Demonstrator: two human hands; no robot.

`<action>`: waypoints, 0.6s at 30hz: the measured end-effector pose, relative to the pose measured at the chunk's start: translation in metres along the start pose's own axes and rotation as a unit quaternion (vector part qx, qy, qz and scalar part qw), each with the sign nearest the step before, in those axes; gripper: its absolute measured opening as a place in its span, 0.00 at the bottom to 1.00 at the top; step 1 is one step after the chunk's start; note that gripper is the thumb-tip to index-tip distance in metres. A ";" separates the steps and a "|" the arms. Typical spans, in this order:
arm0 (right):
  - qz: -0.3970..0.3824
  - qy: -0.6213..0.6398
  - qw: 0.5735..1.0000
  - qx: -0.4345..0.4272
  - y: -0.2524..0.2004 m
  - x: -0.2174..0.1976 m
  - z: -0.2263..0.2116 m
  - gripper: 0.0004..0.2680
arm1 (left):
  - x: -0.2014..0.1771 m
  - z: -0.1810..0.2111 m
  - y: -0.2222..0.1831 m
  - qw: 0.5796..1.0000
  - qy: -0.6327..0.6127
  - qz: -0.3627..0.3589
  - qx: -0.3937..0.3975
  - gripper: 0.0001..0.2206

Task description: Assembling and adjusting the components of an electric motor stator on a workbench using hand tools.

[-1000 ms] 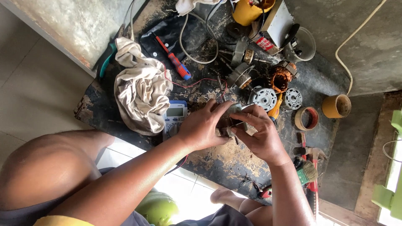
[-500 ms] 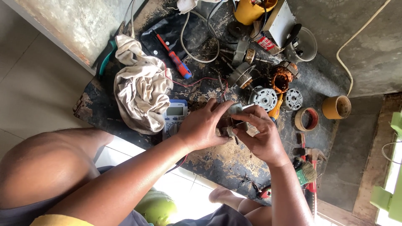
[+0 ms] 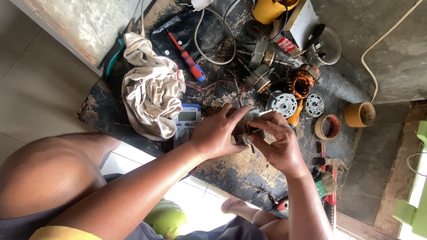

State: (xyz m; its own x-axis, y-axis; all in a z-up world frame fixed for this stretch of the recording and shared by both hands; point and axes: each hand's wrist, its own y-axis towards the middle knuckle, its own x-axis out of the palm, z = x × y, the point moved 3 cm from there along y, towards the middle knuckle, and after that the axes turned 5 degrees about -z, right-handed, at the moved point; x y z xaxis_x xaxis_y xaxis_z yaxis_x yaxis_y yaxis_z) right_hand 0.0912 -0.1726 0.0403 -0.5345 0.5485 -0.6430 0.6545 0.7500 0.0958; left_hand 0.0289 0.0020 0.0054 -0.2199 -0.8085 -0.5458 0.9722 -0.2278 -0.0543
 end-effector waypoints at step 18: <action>0.044 -0.011 0.997 -0.056 -0.003 -0.005 -0.011 0.13 | 0.008 -0.002 0.004 1.000 -0.014 0.001 -0.022 0.47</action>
State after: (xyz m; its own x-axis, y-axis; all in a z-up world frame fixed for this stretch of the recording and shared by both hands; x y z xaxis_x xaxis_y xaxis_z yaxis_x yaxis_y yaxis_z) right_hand 0.0860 -0.1733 0.0512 -0.4646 0.6069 -0.6449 0.6335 0.7366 0.2369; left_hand 0.0310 -0.0044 -0.0007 -0.2201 -0.8235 -0.5228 0.9749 -0.2033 -0.0902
